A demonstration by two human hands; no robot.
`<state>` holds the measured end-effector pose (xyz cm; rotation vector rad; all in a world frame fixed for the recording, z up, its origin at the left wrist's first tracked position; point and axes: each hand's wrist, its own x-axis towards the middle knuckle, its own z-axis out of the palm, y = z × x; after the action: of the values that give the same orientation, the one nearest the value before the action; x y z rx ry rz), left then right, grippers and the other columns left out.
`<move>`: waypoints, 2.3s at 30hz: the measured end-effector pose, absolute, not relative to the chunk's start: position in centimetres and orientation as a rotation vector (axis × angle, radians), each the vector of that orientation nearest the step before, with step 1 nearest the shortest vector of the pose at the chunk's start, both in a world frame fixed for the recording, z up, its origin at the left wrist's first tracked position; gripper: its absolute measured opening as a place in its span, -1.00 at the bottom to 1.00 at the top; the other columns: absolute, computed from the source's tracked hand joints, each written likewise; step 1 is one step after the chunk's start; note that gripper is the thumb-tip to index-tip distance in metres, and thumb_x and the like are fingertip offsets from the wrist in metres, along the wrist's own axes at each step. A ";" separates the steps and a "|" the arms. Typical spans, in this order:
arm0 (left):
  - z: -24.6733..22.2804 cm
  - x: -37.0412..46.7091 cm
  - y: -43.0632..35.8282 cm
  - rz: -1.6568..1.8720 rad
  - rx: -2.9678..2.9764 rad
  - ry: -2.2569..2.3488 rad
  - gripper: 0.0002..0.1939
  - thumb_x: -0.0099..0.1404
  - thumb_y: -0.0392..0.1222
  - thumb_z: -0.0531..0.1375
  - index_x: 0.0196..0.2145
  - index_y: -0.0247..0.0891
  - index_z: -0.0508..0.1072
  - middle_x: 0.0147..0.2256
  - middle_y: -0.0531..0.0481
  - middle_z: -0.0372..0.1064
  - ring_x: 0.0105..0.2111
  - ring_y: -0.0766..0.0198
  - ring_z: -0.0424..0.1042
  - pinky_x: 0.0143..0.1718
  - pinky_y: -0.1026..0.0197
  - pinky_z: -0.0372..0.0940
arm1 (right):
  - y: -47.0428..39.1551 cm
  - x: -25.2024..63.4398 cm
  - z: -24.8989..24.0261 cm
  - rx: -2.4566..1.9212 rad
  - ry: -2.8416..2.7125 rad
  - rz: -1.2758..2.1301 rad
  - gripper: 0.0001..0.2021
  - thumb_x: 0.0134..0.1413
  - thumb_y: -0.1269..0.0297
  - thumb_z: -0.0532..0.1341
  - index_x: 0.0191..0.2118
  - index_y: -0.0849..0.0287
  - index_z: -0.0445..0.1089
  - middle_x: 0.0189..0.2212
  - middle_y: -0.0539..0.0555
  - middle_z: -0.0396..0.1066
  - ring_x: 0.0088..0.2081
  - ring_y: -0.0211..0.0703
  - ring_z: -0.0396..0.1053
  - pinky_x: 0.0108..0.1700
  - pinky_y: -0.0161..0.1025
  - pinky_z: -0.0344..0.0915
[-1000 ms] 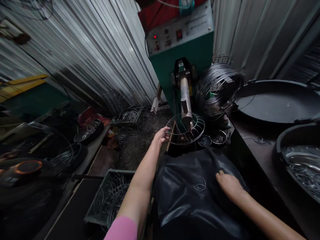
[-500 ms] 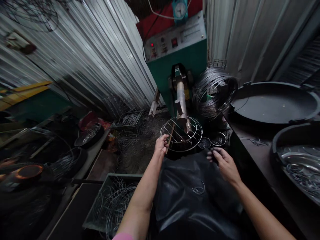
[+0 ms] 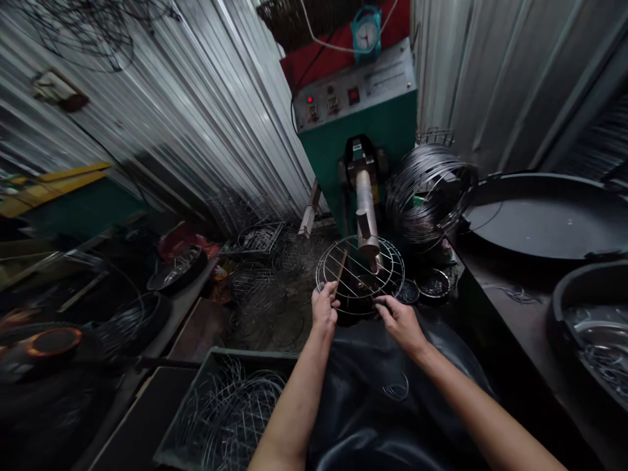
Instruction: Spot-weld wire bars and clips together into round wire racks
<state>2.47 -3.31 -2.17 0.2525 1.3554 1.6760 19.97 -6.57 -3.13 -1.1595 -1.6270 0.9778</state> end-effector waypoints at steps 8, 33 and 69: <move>-2.1 3.0 -3.9 1.700 0.244 1.305 -0.48 -0.19 -0.26 0.33 -0.28 -0.20 0.16 -0.52 0.21 0.09 -0.67 0.57 0.01 -0.72 0.47 -0.12 | -6.6 20.0 -2.6 -1.207 -1.576 1.033 -0.76 0.06 0.11 0.09 -0.30 0.14 0.37 -0.53 0.01 0.44 -0.51 -0.19 0.39 -0.38 -0.27 0.32; -1.1 3.7 0.3 1.600 0.183 1.336 -0.63 -0.23 -0.23 0.35 -0.52 -0.28 0.21 -0.70 0.26 0.02 -0.76 0.57 -0.05 -0.76 0.42 -0.21 | -3.3 20.0 -0.9 -1.207 -1.475 1.061 -0.72 0.03 0.06 0.12 -0.31 0.19 0.35 -0.49 0.04 0.45 -0.51 -0.20 0.40 -0.36 -0.24 0.32; -0.3 0.3 0.5 1.363 0.189 1.516 -0.60 -0.03 0.10 0.30 -0.45 -0.29 0.34 -0.59 0.11 0.12 -0.63 0.44 0.19 -0.63 0.36 0.14 | -13.2 25.6 -11.7 -1.696 -2.299 0.970 -0.81 -0.01 0.43 0.11 -0.32 0.17 0.46 -0.29 0.17 0.51 -0.22 -0.04 0.45 -0.18 -0.23 0.31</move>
<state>0.29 0.49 -0.34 0.1894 1.5163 1.3633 25.65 -13.19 -11.73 -1.6961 -2.2989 0.9702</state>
